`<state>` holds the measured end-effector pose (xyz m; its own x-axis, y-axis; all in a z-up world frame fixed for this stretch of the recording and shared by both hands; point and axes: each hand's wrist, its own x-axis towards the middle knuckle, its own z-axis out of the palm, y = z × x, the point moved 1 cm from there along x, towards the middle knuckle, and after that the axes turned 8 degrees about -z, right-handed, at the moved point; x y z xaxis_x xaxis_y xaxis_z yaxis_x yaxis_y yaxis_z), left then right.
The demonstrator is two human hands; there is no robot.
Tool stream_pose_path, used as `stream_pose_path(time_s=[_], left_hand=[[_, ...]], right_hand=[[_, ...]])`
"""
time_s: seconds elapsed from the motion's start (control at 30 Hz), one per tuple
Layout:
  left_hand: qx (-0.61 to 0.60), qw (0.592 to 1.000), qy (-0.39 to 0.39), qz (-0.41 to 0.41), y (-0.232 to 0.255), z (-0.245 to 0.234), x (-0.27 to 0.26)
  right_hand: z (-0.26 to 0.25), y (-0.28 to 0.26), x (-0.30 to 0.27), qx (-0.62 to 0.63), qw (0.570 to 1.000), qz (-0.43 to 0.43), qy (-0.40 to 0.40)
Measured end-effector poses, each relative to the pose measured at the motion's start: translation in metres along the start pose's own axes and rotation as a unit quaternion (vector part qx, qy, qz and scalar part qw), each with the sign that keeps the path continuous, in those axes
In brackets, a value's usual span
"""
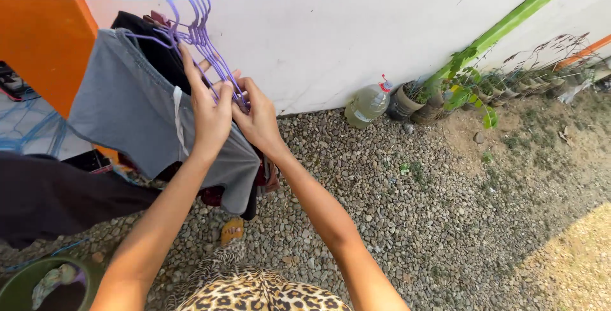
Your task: The recorder takes washed items of clothing, places them onto plastic hangers, and hangs the hangers on a blue outdoor clothesline, using clothespins to secure some items.
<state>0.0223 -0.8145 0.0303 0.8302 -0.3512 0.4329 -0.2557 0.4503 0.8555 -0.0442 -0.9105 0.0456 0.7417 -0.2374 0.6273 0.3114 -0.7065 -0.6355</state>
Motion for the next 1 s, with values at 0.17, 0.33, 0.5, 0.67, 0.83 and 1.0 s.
stream_pose_path(time_s=[0.17, 0.33, 0.5, 0.67, 0.83, 1.0], left_hand=[[-0.055, 0.997, -0.054, -0.004, -0.030, 0.082, 0.026], [-0.102, 0.982, -0.133, -0.083, -0.065, 0.154, 0.046], [-0.105, 0.970, -0.202, -0.080, -0.101, 0.237, 0.074], [-0.090, 0.958, -0.261, -0.072, -0.163, 0.345, 0.092], [-0.101, 0.960, -0.248, -0.085, -0.220, 0.463, 0.090], [-0.198, 0.939, -0.163, -0.230, -0.228, 0.576, 0.095]], right_hand=[[-0.071, 0.044, 0.010, -0.019, 0.999, 0.038, 0.024], [-0.128, 0.093, 0.010, -0.053, 0.994, 0.065, 0.074], [-0.189, 0.156, 0.008, -0.096, 0.979, 0.120, 0.138], [-0.270, 0.226, 0.004, -0.141, 0.961, 0.130, 0.201], [-0.375, 0.300, -0.006, -0.174, 0.956, 0.115, 0.205], [-0.475, 0.354, -0.010, -0.196, 0.945, 0.215, 0.146]])
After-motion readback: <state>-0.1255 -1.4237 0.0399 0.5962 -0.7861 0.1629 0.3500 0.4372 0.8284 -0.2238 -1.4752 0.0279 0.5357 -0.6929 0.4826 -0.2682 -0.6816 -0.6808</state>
